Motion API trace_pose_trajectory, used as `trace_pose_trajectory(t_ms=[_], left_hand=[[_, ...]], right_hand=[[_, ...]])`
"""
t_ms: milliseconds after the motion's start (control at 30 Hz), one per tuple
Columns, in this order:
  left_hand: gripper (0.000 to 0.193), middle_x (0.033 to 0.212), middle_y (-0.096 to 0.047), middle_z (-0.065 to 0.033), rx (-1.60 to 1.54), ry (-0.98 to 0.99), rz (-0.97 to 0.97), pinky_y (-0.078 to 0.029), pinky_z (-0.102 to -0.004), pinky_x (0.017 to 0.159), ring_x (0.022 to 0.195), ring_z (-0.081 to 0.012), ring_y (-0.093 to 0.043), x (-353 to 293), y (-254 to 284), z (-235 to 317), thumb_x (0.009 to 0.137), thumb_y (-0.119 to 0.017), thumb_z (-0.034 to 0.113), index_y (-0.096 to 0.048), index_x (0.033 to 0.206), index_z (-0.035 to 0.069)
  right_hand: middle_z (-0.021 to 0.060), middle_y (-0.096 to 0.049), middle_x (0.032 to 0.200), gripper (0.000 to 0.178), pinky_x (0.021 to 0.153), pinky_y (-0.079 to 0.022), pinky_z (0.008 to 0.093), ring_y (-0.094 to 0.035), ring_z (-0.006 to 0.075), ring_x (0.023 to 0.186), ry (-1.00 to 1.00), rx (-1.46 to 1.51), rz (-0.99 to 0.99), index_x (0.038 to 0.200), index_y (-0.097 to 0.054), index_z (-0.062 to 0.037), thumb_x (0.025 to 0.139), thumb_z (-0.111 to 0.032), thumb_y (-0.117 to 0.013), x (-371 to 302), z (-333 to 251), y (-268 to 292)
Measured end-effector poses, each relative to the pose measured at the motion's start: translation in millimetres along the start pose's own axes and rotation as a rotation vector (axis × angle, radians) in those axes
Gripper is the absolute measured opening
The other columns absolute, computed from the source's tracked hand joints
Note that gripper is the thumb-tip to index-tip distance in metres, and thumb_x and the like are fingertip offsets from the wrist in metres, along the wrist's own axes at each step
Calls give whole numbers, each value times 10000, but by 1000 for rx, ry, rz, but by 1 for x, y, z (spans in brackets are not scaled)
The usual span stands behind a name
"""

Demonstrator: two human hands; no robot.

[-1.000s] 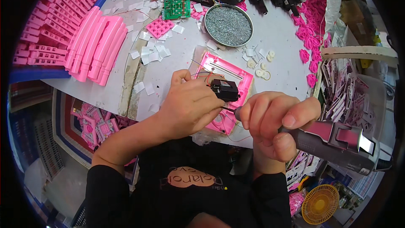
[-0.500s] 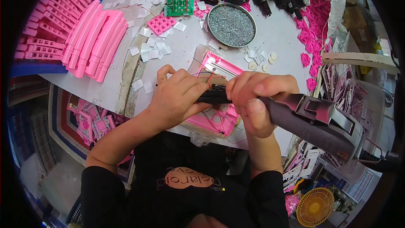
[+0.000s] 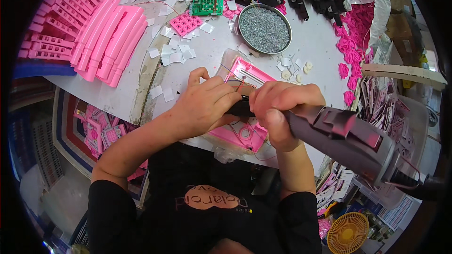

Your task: Assembling a toy piggy bank by installing electronic components and using a glue gun.

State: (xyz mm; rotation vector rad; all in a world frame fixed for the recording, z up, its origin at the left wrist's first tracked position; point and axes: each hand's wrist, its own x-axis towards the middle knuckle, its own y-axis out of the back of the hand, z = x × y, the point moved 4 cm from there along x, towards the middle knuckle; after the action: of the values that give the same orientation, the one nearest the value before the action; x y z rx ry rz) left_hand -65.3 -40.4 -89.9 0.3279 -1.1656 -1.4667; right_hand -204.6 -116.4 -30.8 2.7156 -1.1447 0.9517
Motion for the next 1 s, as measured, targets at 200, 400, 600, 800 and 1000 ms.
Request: trace_pose_trajectory(t_ms=[200,400,600,800,1000], left_hand=[[474,1020,-615,10,0,-10,-20,-315,-471,933,960,-176,-572,-2,1,-3,713,-828,333,-627,1084,118],[497,1030,-627,9,15,-50,-18,-297,-464,925,943,-181,-581,-2,-1,-1,702,-825,335,-626,1108,129],[500,1031,-634,8,29,-69,-32,-297,-456,911,925,-181,-586,1,2,1,707,-818,342,-625,1116,129],[531,1042,-626,13,33,-60,-49,-316,-475,946,966,-180,-573,0,0,1,677,-844,330,-631,1121,132],[526,1035,-618,14,26,-54,-52,-331,-481,960,984,-185,-572,2,1,1,654,-859,325,-633,1088,135]], right_hand=[[70,-577,705,279,613,-503,352,-545,167,605,-33,-270,-166,1078,-485,-31,893,-71,-689,2,-1,1],[72,-594,726,388,668,-520,363,-557,153,624,-56,130,-71,1159,-480,-12,877,-97,-731,8,-8,16],[107,-609,764,355,719,-554,384,-589,167,671,21,158,-25,1151,-451,1,872,13,-671,7,-13,14],[104,-595,765,349,689,-539,364,-593,170,687,-16,112,-95,1150,-439,-2,859,91,-607,0,0,9],[108,-584,770,343,682,-531,344,-606,171,687,32,98,-120,1137,-435,-1,850,113,-585,2,-2,10]])
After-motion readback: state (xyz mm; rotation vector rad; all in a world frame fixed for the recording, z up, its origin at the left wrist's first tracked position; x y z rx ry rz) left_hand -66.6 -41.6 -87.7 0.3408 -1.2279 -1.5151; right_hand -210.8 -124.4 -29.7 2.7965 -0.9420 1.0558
